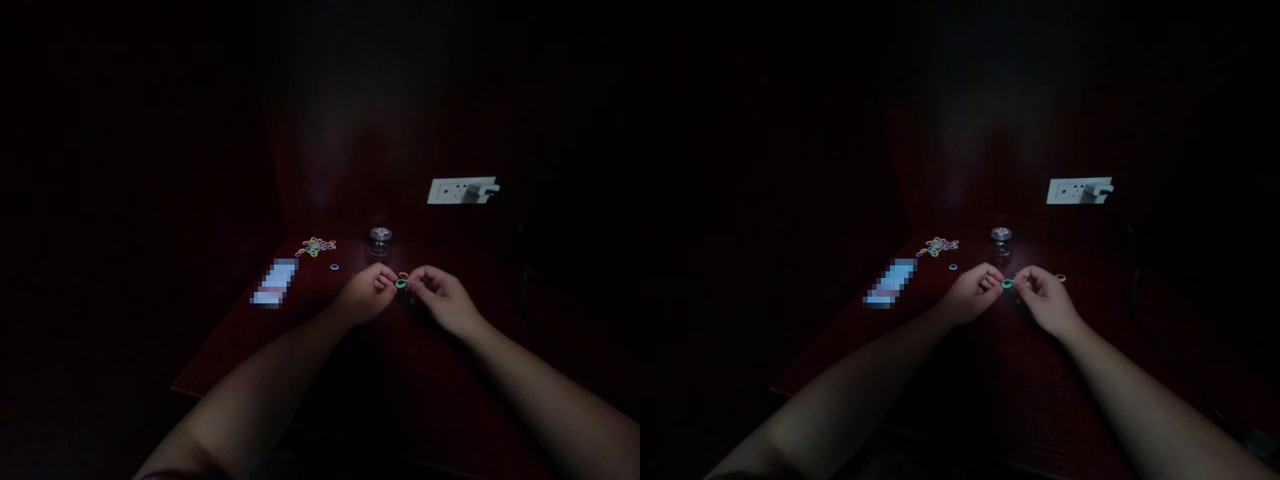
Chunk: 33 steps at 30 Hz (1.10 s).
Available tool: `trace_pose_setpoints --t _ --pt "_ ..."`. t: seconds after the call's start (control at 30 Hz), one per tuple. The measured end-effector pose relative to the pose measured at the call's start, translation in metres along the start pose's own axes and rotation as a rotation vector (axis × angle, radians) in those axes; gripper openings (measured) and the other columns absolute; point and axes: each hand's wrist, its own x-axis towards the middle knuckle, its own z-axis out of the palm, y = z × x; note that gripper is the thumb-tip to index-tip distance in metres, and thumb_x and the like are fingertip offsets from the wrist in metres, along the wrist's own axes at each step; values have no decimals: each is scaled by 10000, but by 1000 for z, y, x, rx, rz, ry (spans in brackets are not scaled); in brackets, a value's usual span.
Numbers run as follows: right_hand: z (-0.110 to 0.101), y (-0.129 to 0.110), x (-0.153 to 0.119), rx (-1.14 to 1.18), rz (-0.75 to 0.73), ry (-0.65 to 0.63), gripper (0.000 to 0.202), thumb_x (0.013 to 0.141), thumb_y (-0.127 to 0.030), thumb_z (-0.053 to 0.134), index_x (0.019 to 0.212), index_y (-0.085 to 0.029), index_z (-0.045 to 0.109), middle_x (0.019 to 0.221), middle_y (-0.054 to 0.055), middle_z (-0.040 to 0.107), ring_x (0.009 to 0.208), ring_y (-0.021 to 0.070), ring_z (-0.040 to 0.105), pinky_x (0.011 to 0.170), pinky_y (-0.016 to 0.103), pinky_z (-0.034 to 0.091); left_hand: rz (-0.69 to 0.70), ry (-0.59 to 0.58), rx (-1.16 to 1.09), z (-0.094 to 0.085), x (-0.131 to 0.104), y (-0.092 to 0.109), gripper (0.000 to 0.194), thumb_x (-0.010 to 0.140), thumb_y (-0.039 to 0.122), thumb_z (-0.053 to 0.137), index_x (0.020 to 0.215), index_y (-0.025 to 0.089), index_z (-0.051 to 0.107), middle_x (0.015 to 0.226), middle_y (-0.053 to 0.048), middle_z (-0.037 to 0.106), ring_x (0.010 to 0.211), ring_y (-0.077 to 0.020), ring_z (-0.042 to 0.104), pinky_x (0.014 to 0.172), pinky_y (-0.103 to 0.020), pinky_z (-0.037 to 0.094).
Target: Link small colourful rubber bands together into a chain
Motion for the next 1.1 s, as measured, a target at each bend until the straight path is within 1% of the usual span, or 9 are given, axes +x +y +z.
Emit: trace_pose_setpoints --t 0.13,0.4,0.67,0.83,0.97,1.1 --pt "0 -1 0 18 -4 -14 191 784 -353 594 753 -171 544 550 -10 548 504 113 484 488 228 371 -27 6 -5 0 1 1 165 754 191 594 907 132 573 789 -24 601 700 -96 547 670 -231 457" --pt "1 -3 -1 38 -15 -39 180 783 -342 592 750 -175 536 557 -16 538 504 111 478 492 232 360 -30 27 29 -2 1 0 121 789 246 566 827 134 591 745 -10 593 665 -101 524 633 -226 428" --pt "-1 -5 0 62 12 -49 193 789 -352 586 744 -176 520 552 -18 542 519 115 482 524 243 363 -15 -42 -47 -4 1 2 112 801 241 539 797 138 582 731 8 576 652 -92 490 633 -216 399" --pt "-1 -3 1 115 11 -50 213 796 -367 588 726 -178 516 552 -20 545 525 114 491 539 245 370 -6 -78 -22 -5 0 2 123 808 247 535 789 136 585 765 2 588 648 -87 481 626 -212 387" --pt "0 -4 1 112 14 -69 236 796 -387 597 725 -172 529 562 -16 549 512 109 486 517 241 363 -13 -56 -23 -4 0 1 130 808 266 548 806 139 575 763 0 587 645 -87 484 619 -208 394" --pt "1 -5 0 134 15 -72 239 779 -386 614 719 -170 531 591 -14 552 519 106 491 521 241 365 -9 -12 -6 -4 -1 2 135 799 274 570 825 142 576 777 -9 594 691 -101 513 647 -215 414"
